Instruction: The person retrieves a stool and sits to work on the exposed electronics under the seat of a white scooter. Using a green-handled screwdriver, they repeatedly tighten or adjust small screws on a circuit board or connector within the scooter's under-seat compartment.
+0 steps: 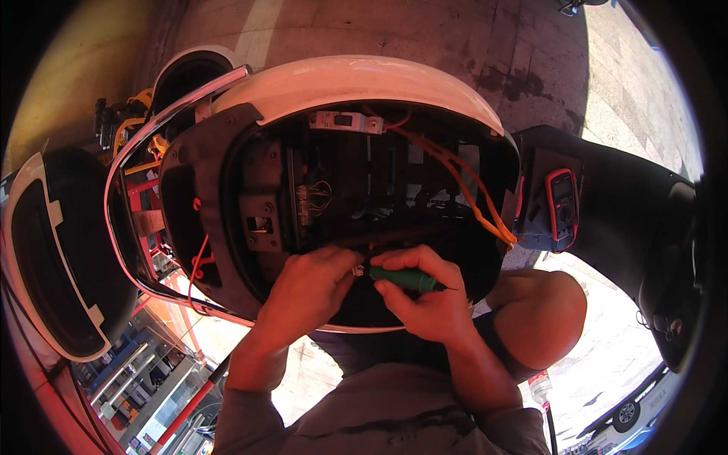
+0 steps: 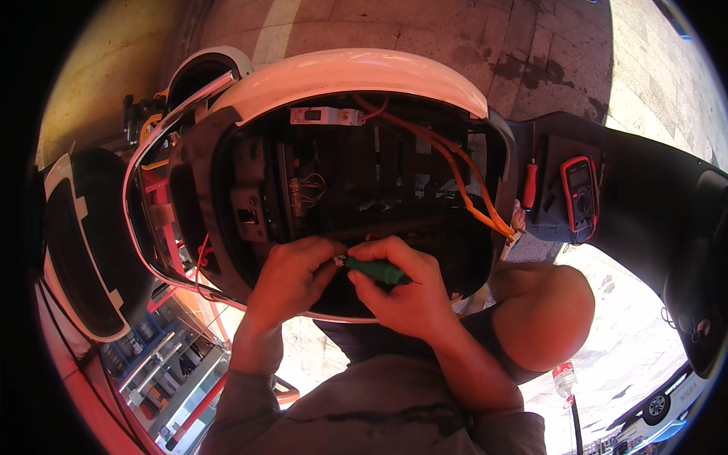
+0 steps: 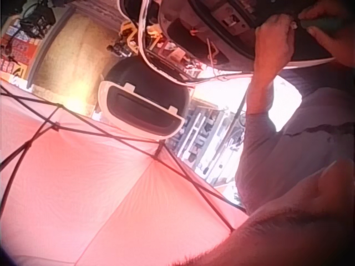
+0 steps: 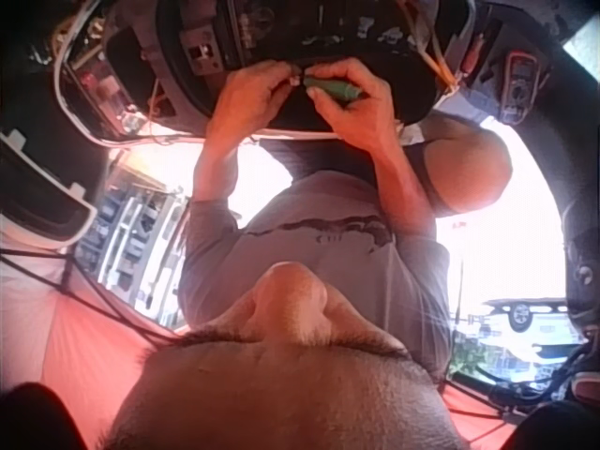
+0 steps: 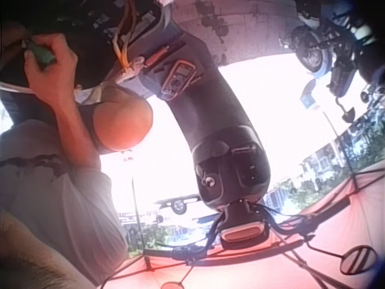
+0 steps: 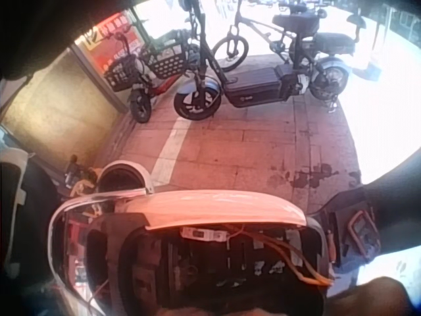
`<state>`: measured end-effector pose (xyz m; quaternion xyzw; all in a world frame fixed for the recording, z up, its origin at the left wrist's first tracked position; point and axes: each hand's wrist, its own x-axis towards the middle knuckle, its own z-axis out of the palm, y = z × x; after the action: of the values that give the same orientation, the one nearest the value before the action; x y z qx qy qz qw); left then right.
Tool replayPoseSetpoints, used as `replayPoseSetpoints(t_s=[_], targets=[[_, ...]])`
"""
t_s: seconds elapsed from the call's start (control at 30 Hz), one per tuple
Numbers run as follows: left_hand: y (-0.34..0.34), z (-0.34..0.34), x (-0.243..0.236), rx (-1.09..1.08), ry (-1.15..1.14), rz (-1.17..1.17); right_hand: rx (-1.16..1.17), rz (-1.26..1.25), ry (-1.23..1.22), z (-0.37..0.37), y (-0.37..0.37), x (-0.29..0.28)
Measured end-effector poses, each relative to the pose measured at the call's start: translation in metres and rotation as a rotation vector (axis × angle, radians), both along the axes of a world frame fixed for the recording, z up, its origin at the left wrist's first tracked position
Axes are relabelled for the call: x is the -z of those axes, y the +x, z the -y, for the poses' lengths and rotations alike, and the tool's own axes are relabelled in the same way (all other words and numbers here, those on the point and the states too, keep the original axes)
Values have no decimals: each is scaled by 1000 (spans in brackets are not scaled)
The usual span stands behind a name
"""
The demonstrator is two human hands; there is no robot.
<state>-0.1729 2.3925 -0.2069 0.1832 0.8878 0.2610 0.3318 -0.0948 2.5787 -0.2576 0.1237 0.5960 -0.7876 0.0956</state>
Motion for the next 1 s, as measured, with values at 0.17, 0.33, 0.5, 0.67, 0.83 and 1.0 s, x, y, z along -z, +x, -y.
replayPoseSetpoints(t_s=[0.17, 0.33, 0.5, 0.67, 0.83, 1.0], targets=[[0, 0, 0, 20, -3, -7, -17, -57, 103, -1, -1, -4], [0, 0, 1, 39, -21, -18, 16, -39, 88, 1, -1, -3], [0, 0, 1, 53, -18, -23, 39, -34, 83, 3, -1, -1], [2, -1, 2, 44, -6, -23, -10, 83, 59, 0, -1, -5], [1, -1, 2, 53, -16, -23, 1, 48, 64, 1, -2, -5], [1, -1, 2, 52, -11, -23, -13, -52, 120, 1, -1, -3]])
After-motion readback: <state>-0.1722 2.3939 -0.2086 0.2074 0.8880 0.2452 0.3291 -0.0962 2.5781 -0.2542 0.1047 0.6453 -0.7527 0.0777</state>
